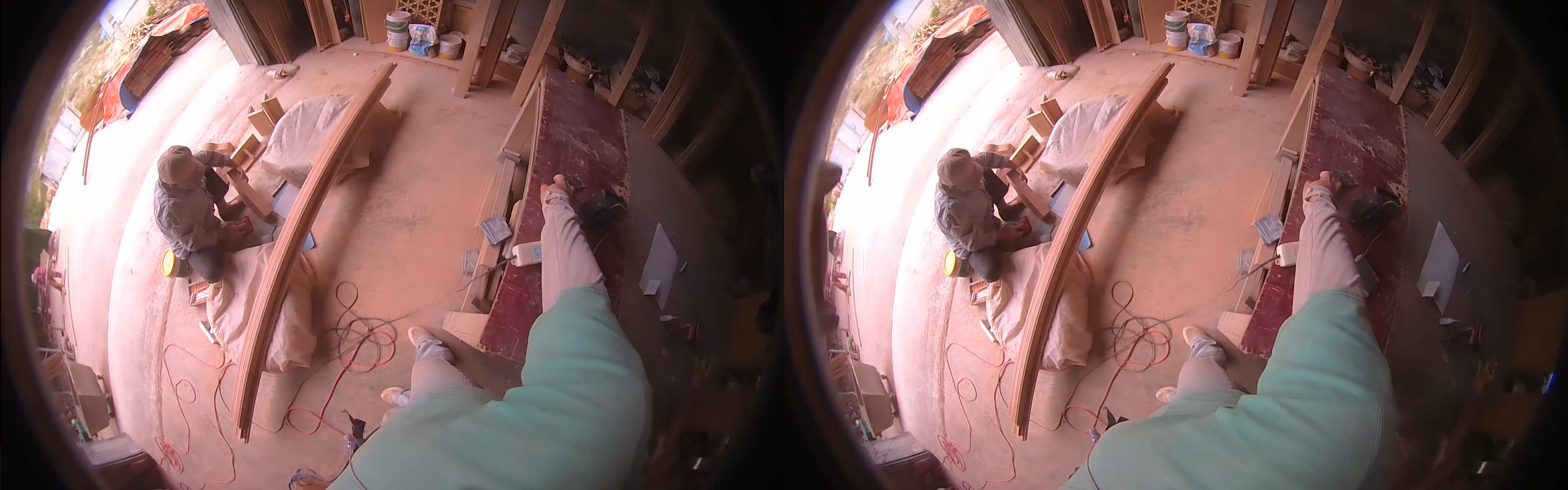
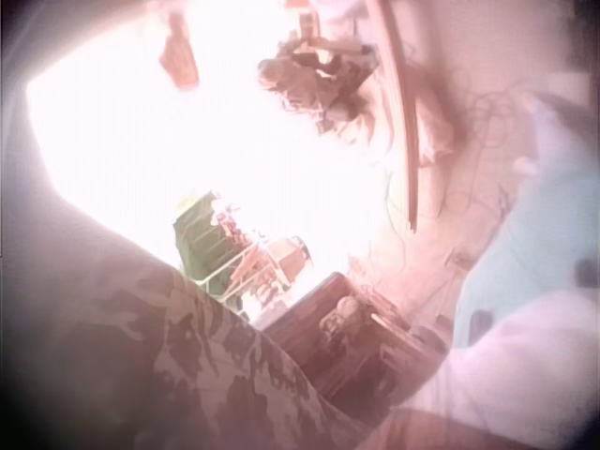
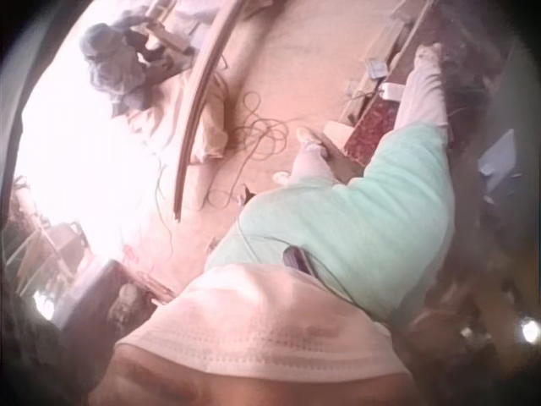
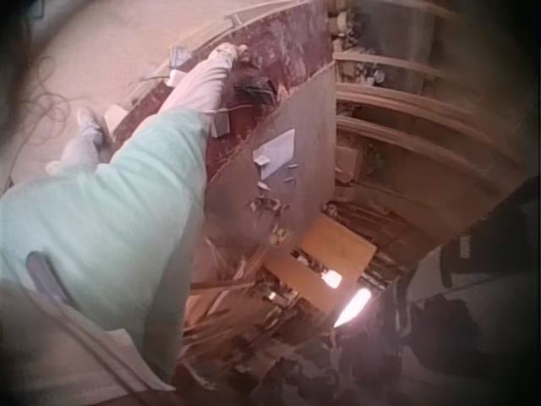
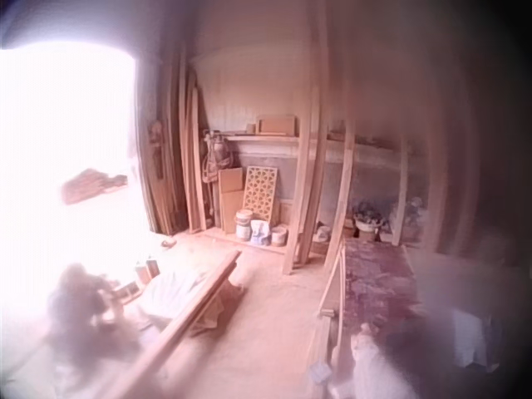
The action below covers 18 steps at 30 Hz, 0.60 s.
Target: The person scoops pink wood filler from a bucket using a putty knife and applies it to the joints and surfaces of a wooden frame. They smooth the filler along the frame's edges and corners using a second putty knife to spread and level the material.
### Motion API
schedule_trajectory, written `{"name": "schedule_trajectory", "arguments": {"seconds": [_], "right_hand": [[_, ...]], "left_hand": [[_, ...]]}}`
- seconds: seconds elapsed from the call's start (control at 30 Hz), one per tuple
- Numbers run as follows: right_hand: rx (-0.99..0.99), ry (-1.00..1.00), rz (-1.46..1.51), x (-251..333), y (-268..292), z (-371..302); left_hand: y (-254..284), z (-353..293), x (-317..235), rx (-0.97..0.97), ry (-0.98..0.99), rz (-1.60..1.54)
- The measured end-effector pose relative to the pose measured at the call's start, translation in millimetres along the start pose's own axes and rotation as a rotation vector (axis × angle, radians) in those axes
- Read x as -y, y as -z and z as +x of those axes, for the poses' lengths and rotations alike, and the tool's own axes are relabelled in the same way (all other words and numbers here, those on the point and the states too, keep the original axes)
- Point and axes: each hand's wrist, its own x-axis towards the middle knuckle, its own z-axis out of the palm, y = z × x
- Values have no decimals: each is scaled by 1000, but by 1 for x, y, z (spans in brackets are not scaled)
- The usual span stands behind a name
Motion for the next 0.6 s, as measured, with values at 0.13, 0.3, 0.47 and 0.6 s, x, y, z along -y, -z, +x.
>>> {"name": "schedule_trajectory", "arguments": {"seconds": [0.13, 0.3, 0.47, 0.6], "right_hand": [[98, -136, -80, -39, -34, 37], [121, -207, -213, -92, -100, 84], [174, -400, -569, -140, -154, 123], [200, -294, 42, -135, -126, 103]], "left_hand": [[-3, -11, -42, -109, -3, 17], [-16, 0, -87, -280, -433, -66], [-22, 11, -126, 92, -161, 204], [-36, -19, -109, 1, -169, 479]]}}
